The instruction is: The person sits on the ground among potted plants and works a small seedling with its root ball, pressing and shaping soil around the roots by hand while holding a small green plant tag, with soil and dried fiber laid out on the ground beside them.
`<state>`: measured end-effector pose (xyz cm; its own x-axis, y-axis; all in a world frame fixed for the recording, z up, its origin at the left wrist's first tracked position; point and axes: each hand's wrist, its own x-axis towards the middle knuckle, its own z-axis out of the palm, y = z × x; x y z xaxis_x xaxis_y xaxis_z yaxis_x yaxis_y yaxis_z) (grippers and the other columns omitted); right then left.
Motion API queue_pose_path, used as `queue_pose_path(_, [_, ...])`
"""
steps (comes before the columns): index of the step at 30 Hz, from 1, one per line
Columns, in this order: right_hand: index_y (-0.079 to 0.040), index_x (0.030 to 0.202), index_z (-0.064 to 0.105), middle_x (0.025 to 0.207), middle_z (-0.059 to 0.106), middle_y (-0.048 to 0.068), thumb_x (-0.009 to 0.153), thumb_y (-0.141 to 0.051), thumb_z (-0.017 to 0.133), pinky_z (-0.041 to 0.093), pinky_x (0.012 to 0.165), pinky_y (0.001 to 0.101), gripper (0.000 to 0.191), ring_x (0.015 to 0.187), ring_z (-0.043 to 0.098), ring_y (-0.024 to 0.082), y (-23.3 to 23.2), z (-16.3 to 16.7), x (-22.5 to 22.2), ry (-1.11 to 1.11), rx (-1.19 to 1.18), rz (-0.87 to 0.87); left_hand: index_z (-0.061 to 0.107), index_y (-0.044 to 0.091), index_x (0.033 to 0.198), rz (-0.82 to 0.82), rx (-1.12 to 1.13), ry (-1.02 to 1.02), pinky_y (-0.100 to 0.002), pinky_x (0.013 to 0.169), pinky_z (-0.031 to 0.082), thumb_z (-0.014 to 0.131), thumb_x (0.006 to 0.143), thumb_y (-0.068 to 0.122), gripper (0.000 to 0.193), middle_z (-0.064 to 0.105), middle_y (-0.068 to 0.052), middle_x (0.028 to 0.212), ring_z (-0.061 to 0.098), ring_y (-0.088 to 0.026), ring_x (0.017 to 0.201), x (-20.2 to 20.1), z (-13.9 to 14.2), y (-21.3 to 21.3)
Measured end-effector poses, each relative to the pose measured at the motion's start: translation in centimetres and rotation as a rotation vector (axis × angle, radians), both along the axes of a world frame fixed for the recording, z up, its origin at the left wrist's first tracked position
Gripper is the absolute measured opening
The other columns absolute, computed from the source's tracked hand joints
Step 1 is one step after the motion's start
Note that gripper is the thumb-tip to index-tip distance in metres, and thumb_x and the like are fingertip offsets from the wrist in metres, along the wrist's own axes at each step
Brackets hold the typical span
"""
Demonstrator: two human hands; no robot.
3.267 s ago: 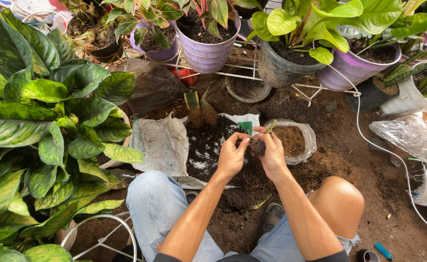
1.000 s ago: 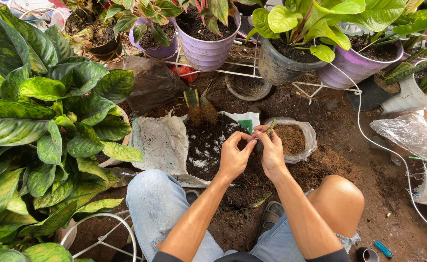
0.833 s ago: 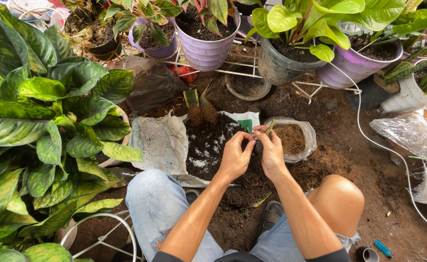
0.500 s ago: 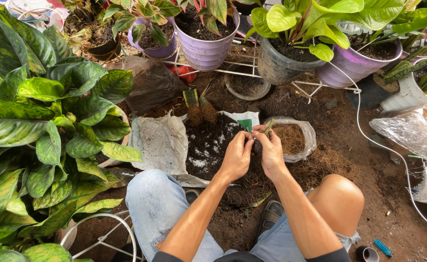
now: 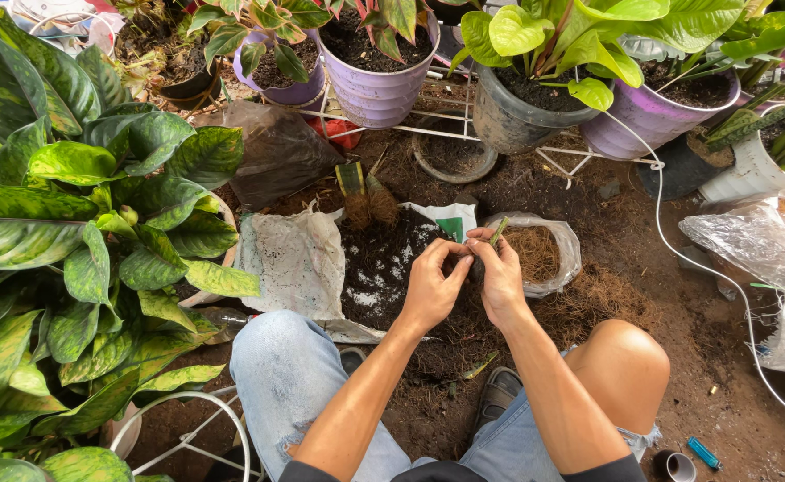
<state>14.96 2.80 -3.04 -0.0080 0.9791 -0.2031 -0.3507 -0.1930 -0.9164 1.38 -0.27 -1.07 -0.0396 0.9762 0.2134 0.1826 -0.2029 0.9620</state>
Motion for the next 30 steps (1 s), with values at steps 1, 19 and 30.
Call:
queue_pose_path(1, [-0.004,0.109,0.063,0.099,0.065,0.003,0.097,-0.01,0.062,0.049,0.086,0.0281,0.014,0.095,0.059,0.011,0.07,-0.14,0.02,0.008,-0.003,0.003,0.069,-0.002,0.1,0.008,0.042,-0.007,-0.032,0.065,0.049,0.07,0.094,0.014,0.017,0.069,-0.009,0.094,0.061,-0.015,0.075,0.02,-0.05,0.01])
queue_pose_path(19, [-0.004,0.11,0.063,0.099,0.065,0.003,0.096,-0.009,0.063,0.046,0.09,0.0299,0.016,0.098,0.058,0.011,0.09,-0.44,0.13,0.0,0.018,0.009,0.06,-0.003,0.1,-0.05,-0.057,-0.082,-0.031,0.056,0.047,0.059,0.102,0.01,0.013,0.063,-0.009,0.087,0.058,-0.012,0.065,0.32,0.44,-0.18])
queue_pose_path(30, [-0.004,0.11,0.063,0.1,0.064,0.003,0.096,-0.008,0.063,0.049,0.086,0.0291,0.015,0.097,0.059,0.011,-0.05,0.07,-0.04,-0.013,0.023,0.011,0.06,-0.002,0.101,-0.033,-0.094,-0.129,-0.029,0.056,0.048,0.058,0.103,0.01,0.012,0.063,-0.007,0.085,0.056,-0.01,0.065,0.31,0.07,-0.1])
